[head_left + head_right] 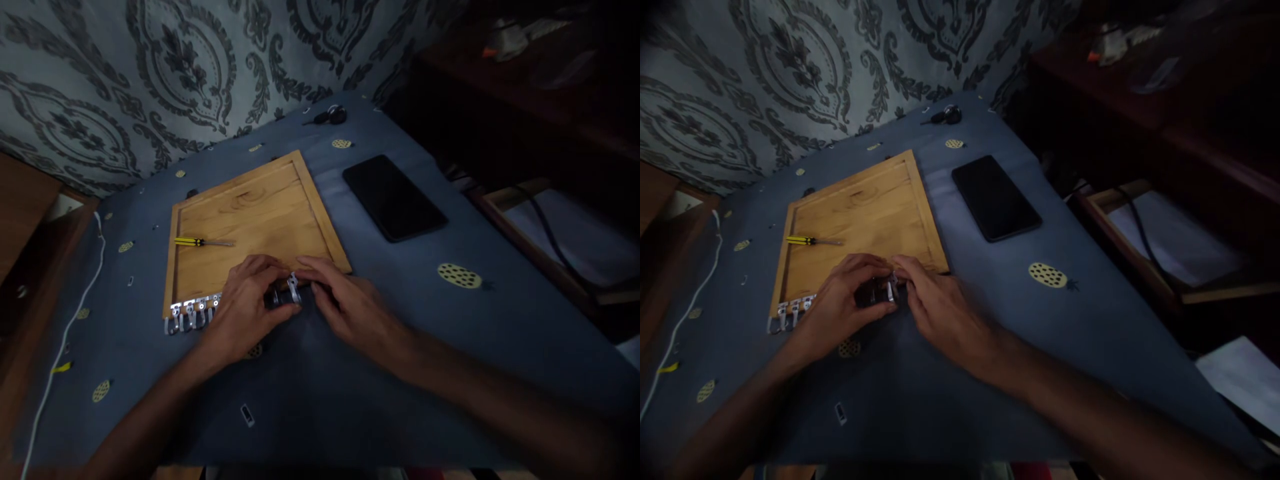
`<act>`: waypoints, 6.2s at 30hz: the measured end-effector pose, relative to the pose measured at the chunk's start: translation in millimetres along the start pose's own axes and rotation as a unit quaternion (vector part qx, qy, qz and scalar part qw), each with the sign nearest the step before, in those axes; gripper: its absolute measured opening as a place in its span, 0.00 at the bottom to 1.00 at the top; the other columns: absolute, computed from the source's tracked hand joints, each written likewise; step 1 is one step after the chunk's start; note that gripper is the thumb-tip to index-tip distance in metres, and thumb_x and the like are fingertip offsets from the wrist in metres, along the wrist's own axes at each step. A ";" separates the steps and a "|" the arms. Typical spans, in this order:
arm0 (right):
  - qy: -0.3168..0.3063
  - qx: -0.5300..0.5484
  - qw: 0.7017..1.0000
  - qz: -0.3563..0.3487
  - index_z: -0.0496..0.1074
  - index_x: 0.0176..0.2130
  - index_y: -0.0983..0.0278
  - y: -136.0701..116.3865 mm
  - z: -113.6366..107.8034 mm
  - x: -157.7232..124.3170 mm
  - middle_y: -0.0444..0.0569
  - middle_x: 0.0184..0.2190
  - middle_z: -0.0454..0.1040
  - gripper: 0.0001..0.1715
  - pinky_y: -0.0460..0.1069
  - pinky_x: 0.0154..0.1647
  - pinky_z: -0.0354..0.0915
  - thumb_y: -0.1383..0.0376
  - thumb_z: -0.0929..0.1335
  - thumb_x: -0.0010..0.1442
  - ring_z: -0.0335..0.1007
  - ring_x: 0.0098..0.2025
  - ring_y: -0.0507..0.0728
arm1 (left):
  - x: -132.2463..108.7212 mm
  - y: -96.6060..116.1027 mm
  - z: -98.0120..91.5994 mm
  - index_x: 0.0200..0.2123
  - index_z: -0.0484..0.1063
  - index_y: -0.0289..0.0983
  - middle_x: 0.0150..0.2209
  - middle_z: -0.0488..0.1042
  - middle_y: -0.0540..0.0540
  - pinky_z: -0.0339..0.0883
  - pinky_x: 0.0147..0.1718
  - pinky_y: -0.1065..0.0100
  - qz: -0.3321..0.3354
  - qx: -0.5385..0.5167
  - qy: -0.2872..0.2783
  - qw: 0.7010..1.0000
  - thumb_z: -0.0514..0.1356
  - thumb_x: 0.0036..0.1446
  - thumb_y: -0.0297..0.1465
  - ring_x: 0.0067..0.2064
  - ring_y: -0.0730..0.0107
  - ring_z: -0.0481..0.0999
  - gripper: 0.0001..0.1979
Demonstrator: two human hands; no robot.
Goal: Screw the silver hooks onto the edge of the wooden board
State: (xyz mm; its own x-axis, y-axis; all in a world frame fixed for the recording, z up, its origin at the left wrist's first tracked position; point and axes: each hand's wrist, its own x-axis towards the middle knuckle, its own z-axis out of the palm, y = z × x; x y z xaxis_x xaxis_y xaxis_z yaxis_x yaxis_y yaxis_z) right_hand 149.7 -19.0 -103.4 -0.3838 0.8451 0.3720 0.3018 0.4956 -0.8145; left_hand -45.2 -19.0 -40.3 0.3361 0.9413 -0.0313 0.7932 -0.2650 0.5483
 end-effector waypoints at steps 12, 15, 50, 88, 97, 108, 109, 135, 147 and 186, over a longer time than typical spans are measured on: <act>-0.010 -0.019 1.000 0.011 0.63 0.65 0.59 -8.3 -5.9 -0.4 0.50 0.47 0.85 0.31 0.52 0.47 0.79 0.75 0.60 0.66 0.84 0.46 0.58 | -0.3 -2.4 0.7 0.45 0.78 0.38 0.49 0.78 0.44 0.68 0.54 0.50 0.015 0.018 0.002 1.000 0.74 0.51 0.29 0.54 0.54 0.75 0.17; -0.012 -0.018 1.000 0.012 0.64 0.66 0.59 -8.1 -6.3 -0.2 0.50 0.48 0.85 0.31 0.51 0.46 0.79 0.74 0.60 0.66 0.84 0.46 0.58 | -1.0 -1.5 -0.3 0.46 0.77 0.39 0.49 0.77 0.44 0.67 0.54 0.50 0.013 0.017 0.000 1.000 0.73 0.53 0.30 0.54 0.54 0.75 0.16; -0.027 -0.044 0.999 0.019 0.66 0.64 0.58 -10.9 -5.4 -3.0 0.50 0.51 0.84 0.28 0.51 0.53 0.78 0.73 0.61 0.68 0.83 0.50 0.56 | -2.0 -0.9 -2.4 0.46 0.76 0.40 0.50 0.78 0.45 0.66 0.53 0.49 0.012 0.028 -0.023 0.999 0.72 0.56 0.31 0.53 0.54 0.75 0.14; -0.014 -0.128 0.991 -0.045 0.64 0.65 0.60 -6.0 -1.3 -6.4 0.50 0.47 0.85 0.28 0.50 0.45 0.80 0.74 0.61 0.68 0.85 0.44 0.58 | -3.1 -5.2 0.5 0.47 0.77 0.41 0.50 0.79 0.47 0.66 0.53 0.51 0.021 0.012 -0.005 1.000 0.74 0.54 0.30 0.53 0.55 0.76 0.18; -0.008 -0.075 0.997 -0.028 0.64 0.64 0.61 -8.6 -3.3 -3.5 0.49 0.47 0.85 0.29 0.49 0.47 0.79 0.76 0.62 0.66 0.84 0.46 0.55 | -2.3 -5.3 0.8 0.47 0.77 0.41 0.50 0.79 0.48 0.67 0.53 0.50 0.017 0.021 -0.002 1.000 0.74 0.53 0.29 0.53 0.56 0.77 0.18; 0.006 -0.042 0.999 -0.020 0.63 0.65 0.61 -10.9 -5.3 -1.7 0.49 0.47 0.85 0.30 0.49 0.45 0.79 0.76 0.61 0.67 0.84 0.45 0.56 | -2.6 -6.9 1.6 0.47 0.78 0.41 0.49 0.79 0.47 0.68 0.52 0.51 0.019 0.022 0.008 1.000 0.75 0.52 0.30 0.52 0.56 0.77 0.18; 0.005 -0.042 0.999 -0.020 0.63 0.65 0.61 -10.7 -5.4 -1.8 0.49 0.47 0.85 0.30 0.49 0.46 0.79 0.76 0.61 0.67 0.84 0.45 0.56 | -2.5 -6.9 1.6 0.47 0.78 0.41 0.49 0.79 0.47 0.68 0.52 0.51 0.020 0.024 0.010 0.999 0.75 0.52 0.30 0.52 0.55 0.77 0.18; -0.043 -0.200 0.978 -0.051 0.69 0.60 0.66 -3.5 0.3 -8.1 0.51 0.39 0.85 0.25 0.49 0.35 0.76 0.73 0.61 0.67 0.83 0.34 0.58 | 1.3 0.0 -4.5 0.46 0.76 0.38 0.48 0.78 0.45 0.68 0.53 0.50 0.007 0.057 -0.040 0.998 0.75 0.52 0.34 0.53 0.53 0.76 0.19; -0.036 -0.240 0.969 -0.054 0.71 0.59 0.63 -3.6 3.9 -6.9 0.51 0.44 0.86 0.25 0.49 0.35 0.75 0.73 0.62 0.65 0.84 0.34 0.57 | -14.3 -8.9 -35.5 0.50 0.74 0.37 0.51 0.78 0.42 0.69 0.53 0.52 0.013 0.070 0.002 0.997 0.74 0.54 0.37 0.55 0.50 0.75 0.23; 0.002 -0.232 0.972 -0.019 0.70 0.56 0.59 6.0 -1.2 -0.2 0.54 0.41 0.86 0.21 0.55 0.36 0.81 0.60 0.62 0.66 0.86 0.36 0.65 | -11.9 -266.1 -139.3 0.58 0.71 0.36 0.57 0.73 0.39 0.76 0.52 0.51 -0.280 0.110 0.242 0.922 0.62 0.68 0.39 0.54 0.58 0.77 0.19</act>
State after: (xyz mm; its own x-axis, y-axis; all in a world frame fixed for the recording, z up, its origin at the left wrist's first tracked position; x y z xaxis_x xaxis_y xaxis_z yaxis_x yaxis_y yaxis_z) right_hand 152.6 -16.0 -107.8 -0.3990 0.8253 0.3997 0.6500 0.5620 -0.5115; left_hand -331.0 69.3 -69.4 -0.3815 0.9123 0.1487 0.8757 0.3052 0.3743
